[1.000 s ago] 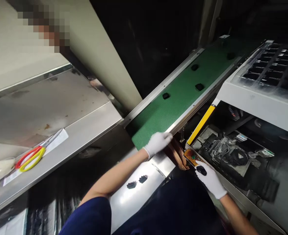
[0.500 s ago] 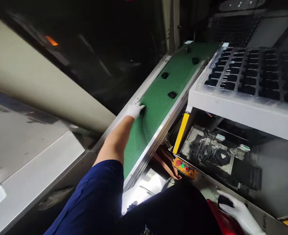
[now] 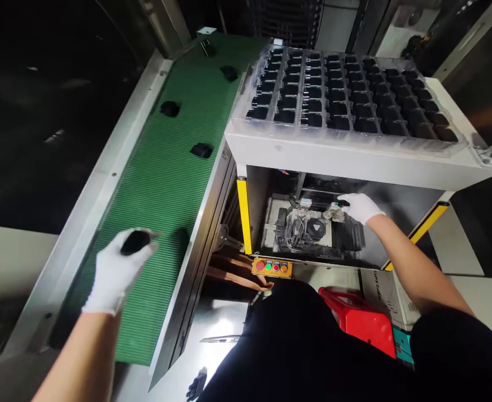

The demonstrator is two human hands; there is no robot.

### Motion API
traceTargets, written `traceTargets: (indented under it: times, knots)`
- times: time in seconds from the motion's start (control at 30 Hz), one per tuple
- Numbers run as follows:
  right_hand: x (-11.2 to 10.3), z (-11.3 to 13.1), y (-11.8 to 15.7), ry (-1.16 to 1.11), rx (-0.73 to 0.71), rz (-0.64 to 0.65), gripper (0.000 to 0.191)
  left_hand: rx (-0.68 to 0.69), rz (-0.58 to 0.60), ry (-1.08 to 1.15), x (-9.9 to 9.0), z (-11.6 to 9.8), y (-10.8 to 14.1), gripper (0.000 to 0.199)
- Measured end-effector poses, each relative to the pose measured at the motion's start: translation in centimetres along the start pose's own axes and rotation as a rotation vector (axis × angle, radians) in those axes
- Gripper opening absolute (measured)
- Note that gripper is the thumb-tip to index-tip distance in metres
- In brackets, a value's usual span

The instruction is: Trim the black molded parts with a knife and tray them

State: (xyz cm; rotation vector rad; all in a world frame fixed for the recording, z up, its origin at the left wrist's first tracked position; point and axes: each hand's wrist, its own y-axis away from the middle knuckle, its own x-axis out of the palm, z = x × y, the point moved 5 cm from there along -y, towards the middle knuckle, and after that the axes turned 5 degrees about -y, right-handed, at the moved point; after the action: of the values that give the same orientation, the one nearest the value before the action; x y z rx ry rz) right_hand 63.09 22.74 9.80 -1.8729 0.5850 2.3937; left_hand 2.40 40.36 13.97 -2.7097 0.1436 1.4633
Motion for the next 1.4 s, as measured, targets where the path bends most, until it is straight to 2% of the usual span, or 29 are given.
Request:
traceTargets:
  times: [0.03, 0.07, 0.17, 0.27, 0.37, 0.53, 0.73, 0.87, 0.97, 1.07, 1.1, 1.13, 1.2, 1.23, 1.27, 1.3, 1.37, 1.4]
  knots:
    - [0.0, 0.0, -1.2, 0.022, -0.013, 0.036, 0.049, 0.002, 0.028, 0.206, 0.4, -0.7, 3.2, 0.024]
    - [0.1, 0.0, -2.3, 0.033, -0.024, 0.068, 0.049, -0.011, 0.069, 0.318, 0.8, -1.4, 6.3, 0.021]
    - [1.1, 0.1, -4.5, 0.057, -0.054, 0.139, 0.045, -0.07, 0.215, 0.409, 2.4, -3.2, 14.2, 0.022]
    - [1.8, 0.2, -5.6, 0.083, -0.074, 0.181, 0.045, -0.163, 0.283, 0.461, 4.0, -4.2, 19.4, 0.025]
    - [1.7, 0.2, -6.0, 0.109, -0.079, 0.207, 0.048, -0.233, 0.346, 0.572, 5.7, -5.6, 22.6, 0.021]
    - [2.0, 0.0, -5.5, 0.138, -0.061, 0.22, 0.051, -0.335, 0.389, 0.765, 8.1, -7.7, 25.3, 0.02]
    - [3.7, 0.3, -4.1, 0.21, -0.012, 0.157, 0.079, -0.324, 0.433, 0.784, 10.1, -8.0, 25.2, 0.019]
    - [4.2, 0.6, -4.0, 0.247, 0.023, 0.158, 0.086, -0.358, 0.421, 0.821, 10.5, -8.4, 24.5, 0.029]
    - [3.1, 0.6, -4.2, 0.27, 0.033, 0.192, 0.087, -0.343, 0.412, 0.833, 10.3, -8.7, 24.3, 0.03]
    - [1.7, 1.4, -4.0, 0.345, -0.005, 0.253, 0.075, -0.341, 0.397, 0.873, 9.7, -8.2, 25.5, 0.027]
    - [1.4, 2.4, -4.1, 0.39, -0.036, 0.23, 0.068, -0.358, 0.378, 0.904, 9.5, -7.8, 26.2, 0.026]
    - [1.3, 3.9, -4.2, 0.443, -0.089, 0.143, 0.061, -0.378, 0.354, 0.937, 9.3, -7.2, 27.0, 0.027]
    - [2.4, 9.2, -4.3, 0.413, -0.263, -0.081, 0.05, -0.427, 0.279, 1.009, 8.8, -5.8, 28.8, 0.028]
    - [4.0, 12.6, -3.9, 0.322, -0.374, -0.124, 0.049, -0.453, 0.229, 1.045, 8.5, -5.0, 29.7, 0.029]
    - [6.4, 16.4, -3.1, 0.219, -0.48, -0.086, 0.049, -0.476, 0.181, 1.083, 8.2, -4.3, 30.7, 0.031]
    - [9.5, 20.4, -1.8, 0.126, -0.571, 0.028, 0.048, -0.493, 0.135, 1.124, 7.9, -3.5, 31.7, 0.033]
    - [16.9, 28.1, 2.2, 0.046, -0.695, 0.403, 0.043, -0.507, 0.041, 1.211, 7.1, -2.4, 33.6, 0.04]
    - [20.2, 31.7, 4.6, 0.064, -0.759, 0.525, 0.038, -0.509, -0.003, 1.248, 6.7, -1.9, 34.5, 0.042]
